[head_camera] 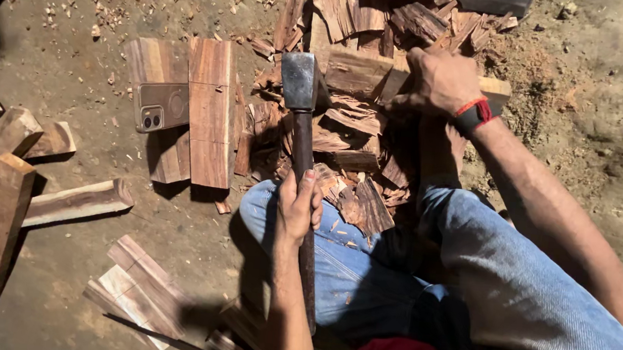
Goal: The person sits on the ground and repeatedly splits small pieces of wood using a hammer and a chisel. They hold the wood with one hand and strike the chisel with the hammer to split the wood into smaller pieces.
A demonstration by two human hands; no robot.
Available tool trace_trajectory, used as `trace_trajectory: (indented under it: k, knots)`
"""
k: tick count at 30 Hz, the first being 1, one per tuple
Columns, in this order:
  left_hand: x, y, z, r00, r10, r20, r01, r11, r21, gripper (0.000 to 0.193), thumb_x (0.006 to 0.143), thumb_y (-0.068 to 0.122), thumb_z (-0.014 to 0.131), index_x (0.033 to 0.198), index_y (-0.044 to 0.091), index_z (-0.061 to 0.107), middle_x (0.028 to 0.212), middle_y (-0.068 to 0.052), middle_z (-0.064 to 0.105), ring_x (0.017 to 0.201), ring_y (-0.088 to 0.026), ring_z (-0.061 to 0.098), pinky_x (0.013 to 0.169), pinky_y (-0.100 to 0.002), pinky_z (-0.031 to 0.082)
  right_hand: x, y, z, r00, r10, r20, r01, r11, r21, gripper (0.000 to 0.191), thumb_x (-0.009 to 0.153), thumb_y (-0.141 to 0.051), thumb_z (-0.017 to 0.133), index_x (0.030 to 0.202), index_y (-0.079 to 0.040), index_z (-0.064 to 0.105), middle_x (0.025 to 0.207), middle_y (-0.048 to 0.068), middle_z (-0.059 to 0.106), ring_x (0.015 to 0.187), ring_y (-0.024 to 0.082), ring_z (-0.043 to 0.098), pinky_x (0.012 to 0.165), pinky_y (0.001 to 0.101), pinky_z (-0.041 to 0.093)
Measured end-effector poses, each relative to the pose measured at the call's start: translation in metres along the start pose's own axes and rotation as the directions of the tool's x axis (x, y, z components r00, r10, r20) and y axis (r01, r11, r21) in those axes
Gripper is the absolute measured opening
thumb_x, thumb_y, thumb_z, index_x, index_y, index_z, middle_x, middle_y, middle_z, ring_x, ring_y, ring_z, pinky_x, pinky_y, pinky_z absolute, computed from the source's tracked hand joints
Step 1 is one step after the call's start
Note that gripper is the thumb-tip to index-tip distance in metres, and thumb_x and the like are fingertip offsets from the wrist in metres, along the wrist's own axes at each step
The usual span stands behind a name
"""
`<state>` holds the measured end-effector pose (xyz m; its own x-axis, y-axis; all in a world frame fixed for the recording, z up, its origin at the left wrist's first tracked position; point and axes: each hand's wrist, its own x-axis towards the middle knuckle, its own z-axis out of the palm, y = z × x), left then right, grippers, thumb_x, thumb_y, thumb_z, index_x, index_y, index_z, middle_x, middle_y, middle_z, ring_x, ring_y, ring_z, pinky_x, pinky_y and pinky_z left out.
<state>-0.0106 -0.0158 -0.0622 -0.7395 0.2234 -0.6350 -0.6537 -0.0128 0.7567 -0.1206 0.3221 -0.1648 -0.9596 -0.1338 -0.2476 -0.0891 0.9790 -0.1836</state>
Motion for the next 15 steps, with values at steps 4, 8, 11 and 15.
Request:
trace_trajectory:
  k: [4, 8, 11, 15]
  knots:
    - [0.003, -0.003, -0.001, 1.0, 0.025, 0.012, -0.025, 0.999, -0.022, 0.031, 0.106, 0.038, 0.053, 0.104, 0.008, 0.048, 0.066, 0.001, 0.046, 0.041, -0.008, 0.045, 0.032, -0.024, 0.036, -0.006, -0.002, 0.002, 0.998, 0.012, 0.056, -0.009, 0.998, -0.054, 0.047, 0.092, -0.041, 0.072, 0.122, -0.011, 0.052, 0.08, 0.011, 0.064, 0.063, 0.027, 0.064, 0.044, 0.0402, 0.05]
    - [0.005, -0.006, -0.001, 1.0, 0.02, 0.024, -0.019, 0.999, -0.032, 0.03, 0.106, 0.038, 0.052, 0.105, 0.008, 0.049, 0.065, 0.001, 0.047, 0.041, -0.007, 0.045, 0.033, -0.023, 0.036, -0.009, -0.006, 0.004, 0.998, 0.003, 0.059, -0.001, 0.999, -0.033, 0.035, 0.094, -0.015, 0.064, 0.127, -0.016, 0.052, 0.081, 0.011, 0.067, 0.067, 0.032, 0.068, 0.051, 0.0453, 0.052]
    - [0.004, -0.006, -0.004, 1.0, 0.015, 0.014, -0.014, 0.999, -0.032, 0.028, 0.107, 0.036, 0.053, 0.106, 0.008, 0.05, 0.067, 0.001, 0.047, 0.043, -0.007, 0.046, 0.034, -0.023, 0.036, -0.012, -0.01, 0.006, 0.999, -0.017, 0.035, 0.018, 0.999, -0.026, 0.033, 0.093, -0.015, 0.066, 0.123, -0.016, 0.053, 0.082, 0.009, 0.067, 0.069, 0.031, 0.069, 0.052, 0.0448, 0.053]
    - [0.0, 0.003, -0.002, 0.981, 0.098, 0.169, -0.083, 0.992, -0.094, 0.026, 0.104, 0.032, 0.053, 0.124, 0.015, 0.048, 0.074, 0.001, 0.051, 0.051, -0.006, 0.049, 0.041, -0.022, 0.04, -0.021, -0.017, 0.002, 0.998, 0.047, -0.042, -0.046, 0.999, 0.016, 0.075, 0.068, -0.061, 0.083, 0.111, -0.009, 0.052, 0.081, 0.01, 0.067, 0.07, 0.032, 0.069, 0.058, 0.045, 0.052]
